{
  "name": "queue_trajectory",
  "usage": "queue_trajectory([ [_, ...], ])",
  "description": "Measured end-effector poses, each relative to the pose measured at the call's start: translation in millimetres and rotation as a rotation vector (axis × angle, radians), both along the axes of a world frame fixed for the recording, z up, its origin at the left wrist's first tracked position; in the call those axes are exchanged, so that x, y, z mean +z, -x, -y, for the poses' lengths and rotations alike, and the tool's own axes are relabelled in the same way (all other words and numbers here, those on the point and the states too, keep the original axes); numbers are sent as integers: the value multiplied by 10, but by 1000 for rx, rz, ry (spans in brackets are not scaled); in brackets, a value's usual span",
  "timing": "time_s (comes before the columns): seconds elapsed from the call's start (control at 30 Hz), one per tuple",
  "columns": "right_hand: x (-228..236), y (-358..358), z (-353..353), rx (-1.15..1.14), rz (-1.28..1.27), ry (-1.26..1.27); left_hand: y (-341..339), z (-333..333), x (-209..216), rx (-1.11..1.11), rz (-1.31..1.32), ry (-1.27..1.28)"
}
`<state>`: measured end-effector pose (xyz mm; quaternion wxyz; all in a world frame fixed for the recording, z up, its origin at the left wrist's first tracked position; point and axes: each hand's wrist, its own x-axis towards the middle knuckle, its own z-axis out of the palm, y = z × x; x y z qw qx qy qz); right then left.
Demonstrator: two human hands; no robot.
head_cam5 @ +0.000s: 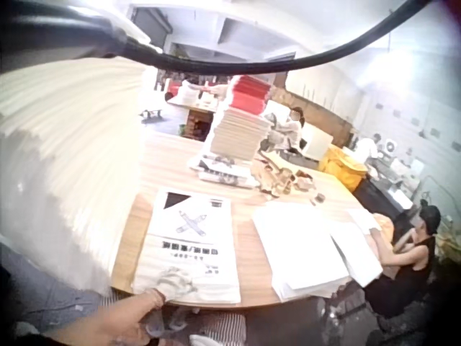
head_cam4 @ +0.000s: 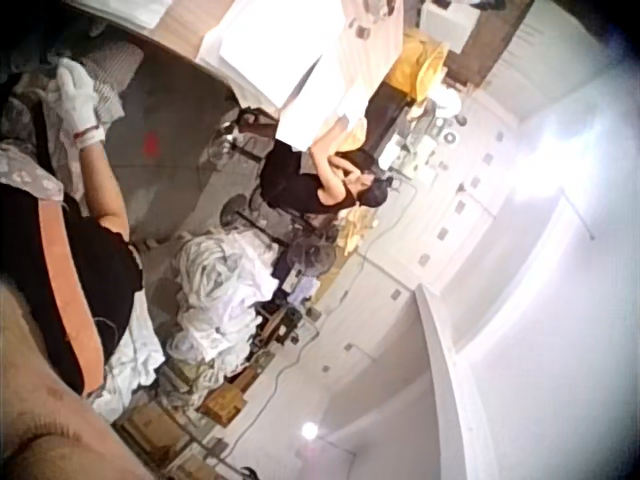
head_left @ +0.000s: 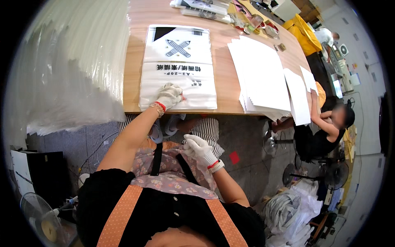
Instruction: The person sits on the floor at a table and repeatedly places stacks of white paper into clear plastic bags. They seal each bag and set it aside, continuing the process with multiple stacks of paper.
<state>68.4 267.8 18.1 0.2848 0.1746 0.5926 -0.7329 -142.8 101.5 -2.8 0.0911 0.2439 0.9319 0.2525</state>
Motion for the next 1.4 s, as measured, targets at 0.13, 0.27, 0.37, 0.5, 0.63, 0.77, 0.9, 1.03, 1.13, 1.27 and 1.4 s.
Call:
queue_trajectory([
  [0.13, -12, 664, 62, 23, -91, -97, -26, 69, -47, -31, -73, 32],
  [0.27, 16, 1018, 105, 3, -80, 15, -30, 75, 130, 136, 206, -83],
  [0.37, -161, 1263, 212, -78, -221, -31, 3, 170, 107, 134, 320, -544],
  [0.5, -91, 1731, 411, -406, -115, 355, 118, 150, 288, 81, 261, -606],
  [0.63, -270, 1903, 85, -248, -512, -433, 536, 260, 196, 233, 44, -657],
  [0.77, -395, 1794, -324, -165, -559, -697, 586, 251, 400, 400, 382, -776],
  [0.9, -104, 1825, 64, -268, -209, -81, 347, 268, 361, 349, 506, -416],
  [1.03, -129, 1808, 364, -328, -57, 192, 60, 317, 388, 381, 337, -186],
  [1.13, -266, 1797, 507, -503, 59, 343, 4, 427, 247, 316, 397, -99],
  [1.27, -262, 1649, 576, -528, -39, 420, -2, 463, 233, 299, 395, -108],
  [1.4, -331, 1766, 572, -382, -175, 272, 36, 349, 330, 76, 177, -168],
])
